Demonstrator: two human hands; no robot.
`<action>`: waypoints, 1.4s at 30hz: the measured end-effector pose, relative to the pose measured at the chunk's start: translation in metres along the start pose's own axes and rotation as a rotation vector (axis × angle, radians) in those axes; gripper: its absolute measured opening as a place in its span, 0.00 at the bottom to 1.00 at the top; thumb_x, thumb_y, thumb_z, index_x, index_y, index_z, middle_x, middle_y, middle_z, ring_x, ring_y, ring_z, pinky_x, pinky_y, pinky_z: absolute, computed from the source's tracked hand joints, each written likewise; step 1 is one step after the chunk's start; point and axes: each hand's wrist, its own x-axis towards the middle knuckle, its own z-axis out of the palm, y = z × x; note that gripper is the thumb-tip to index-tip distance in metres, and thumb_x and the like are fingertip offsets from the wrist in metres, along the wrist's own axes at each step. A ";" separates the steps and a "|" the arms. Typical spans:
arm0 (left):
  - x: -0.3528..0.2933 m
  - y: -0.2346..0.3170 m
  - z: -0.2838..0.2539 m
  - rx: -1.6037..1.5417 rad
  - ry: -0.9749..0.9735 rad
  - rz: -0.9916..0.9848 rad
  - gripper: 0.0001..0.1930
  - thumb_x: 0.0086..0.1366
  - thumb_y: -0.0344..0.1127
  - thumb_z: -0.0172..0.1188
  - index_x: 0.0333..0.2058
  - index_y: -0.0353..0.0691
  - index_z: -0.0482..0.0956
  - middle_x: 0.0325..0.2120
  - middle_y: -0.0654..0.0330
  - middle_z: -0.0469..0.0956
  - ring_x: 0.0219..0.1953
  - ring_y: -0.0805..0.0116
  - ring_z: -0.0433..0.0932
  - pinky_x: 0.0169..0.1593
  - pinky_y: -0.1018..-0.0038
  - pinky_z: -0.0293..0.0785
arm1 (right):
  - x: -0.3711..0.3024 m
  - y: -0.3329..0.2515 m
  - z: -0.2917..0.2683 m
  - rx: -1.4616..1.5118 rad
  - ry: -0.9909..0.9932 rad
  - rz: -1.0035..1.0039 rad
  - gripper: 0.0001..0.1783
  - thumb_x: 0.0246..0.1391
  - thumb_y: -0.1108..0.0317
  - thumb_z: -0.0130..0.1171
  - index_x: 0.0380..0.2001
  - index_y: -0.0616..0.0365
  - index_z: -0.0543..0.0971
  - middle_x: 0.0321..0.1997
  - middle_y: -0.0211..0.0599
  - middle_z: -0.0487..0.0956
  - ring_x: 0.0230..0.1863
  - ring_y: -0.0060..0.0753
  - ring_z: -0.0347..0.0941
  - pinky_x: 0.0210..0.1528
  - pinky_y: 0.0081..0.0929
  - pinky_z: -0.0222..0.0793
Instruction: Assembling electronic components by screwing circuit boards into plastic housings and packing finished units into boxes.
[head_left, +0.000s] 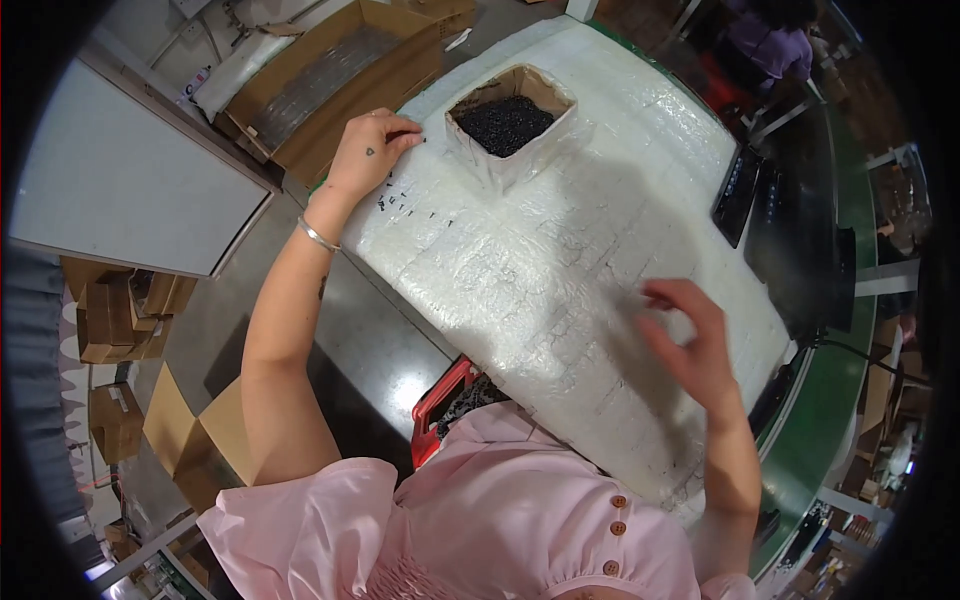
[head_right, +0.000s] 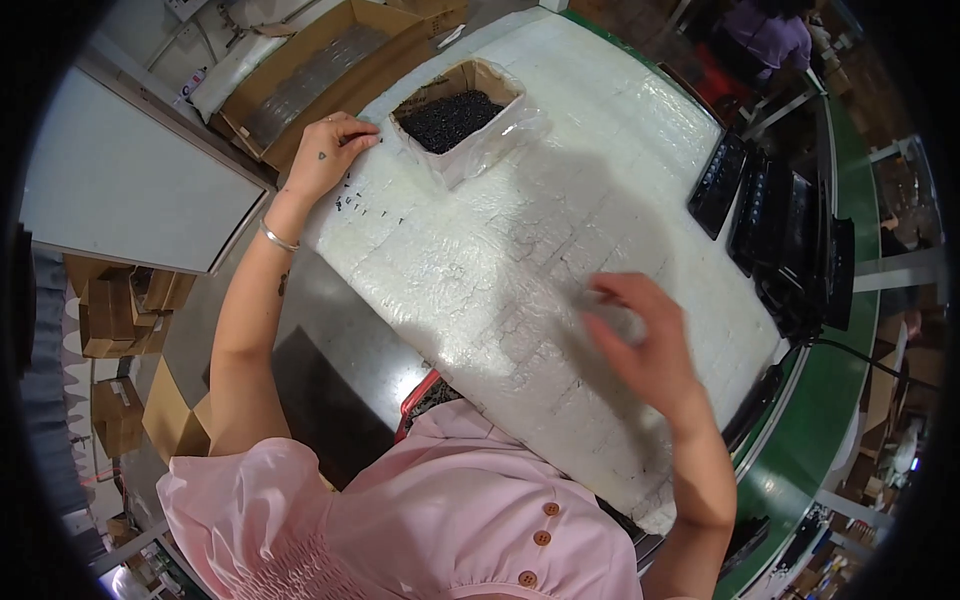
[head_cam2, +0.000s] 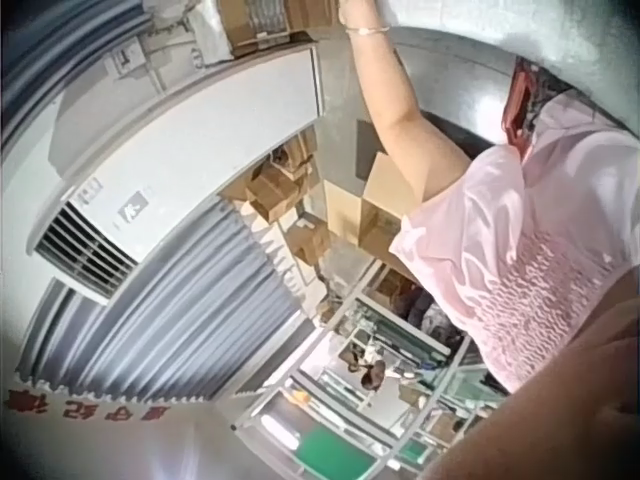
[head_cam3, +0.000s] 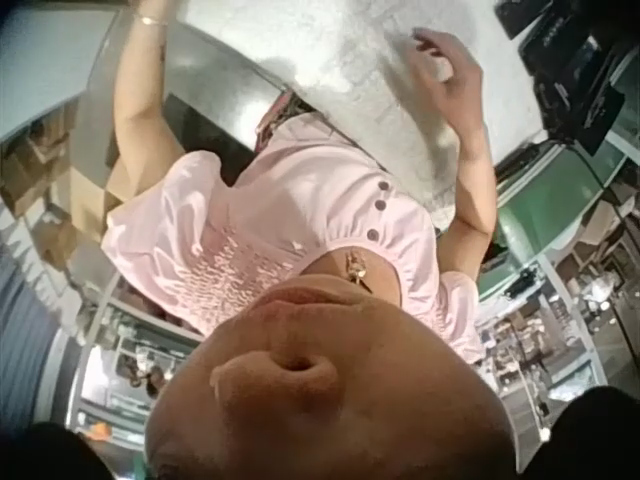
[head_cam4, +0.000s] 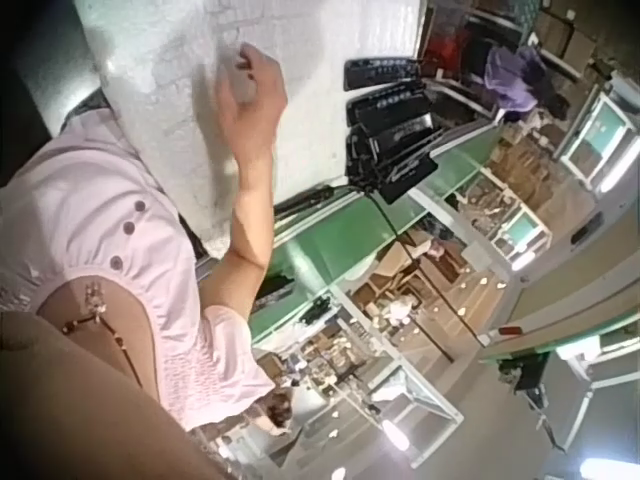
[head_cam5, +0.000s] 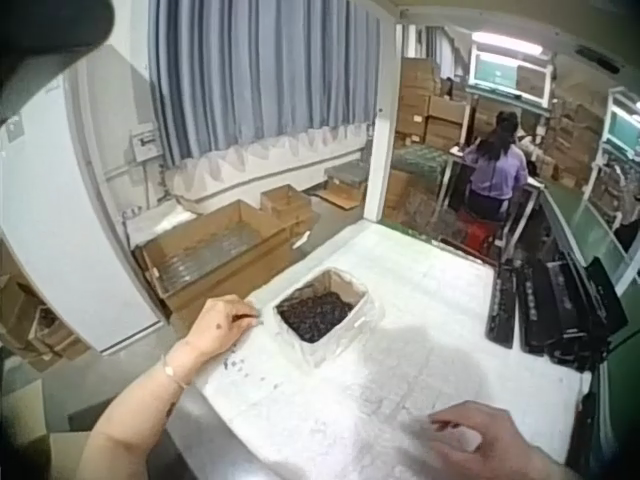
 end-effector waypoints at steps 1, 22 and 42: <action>0.004 0.003 0.000 -0.013 -0.018 0.028 0.08 0.50 0.32 0.59 0.31 0.38 0.79 0.25 0.55 0.74 0.29 0.58 0.73 0.35 0.70 0.69 | 0.015 -0.007 0.013 0.000 -0.053 -0.074 0.16 0.40 0.75 0.58 0.37 0.62 0.74 0.34 0.40 0.74 0.35 0.34 0.72 0.39 0.26 0.68; -0.088 -0.015 -0.031 -1.811 0.724 -0.376 0.05 0.56 0.26 0.49 0.30 0.31 0.71 0.29 0.55 0.74 0.34 0.68 0.74 0.40 0.76 0.71 | 0.134 -0.024 0.169 0.421 0.024 -0.260 0.10 0.51 0.74 0.47 0.38 0.63 0.73 0.39 0.41 0.73 0.41 0.35 0.70 0.43 0.25 0.64; -0.142 0.046 0.064 -2.427 1.164 -0.286 0.21 0.65 0.41 0.34 0.53 0.38 0.61 0.51 0.55 0.65 0.54 0.61 0.63 0.57 0.62 0.59 | 0.167 -0.082 0.227 0.962 -0.446 -0.018 0.15 0.53 0.69 0.41 0.31 0.67 0.75 0.32 0.37 0.76 0.38 0.26 0.71 0.45 0.21 0.65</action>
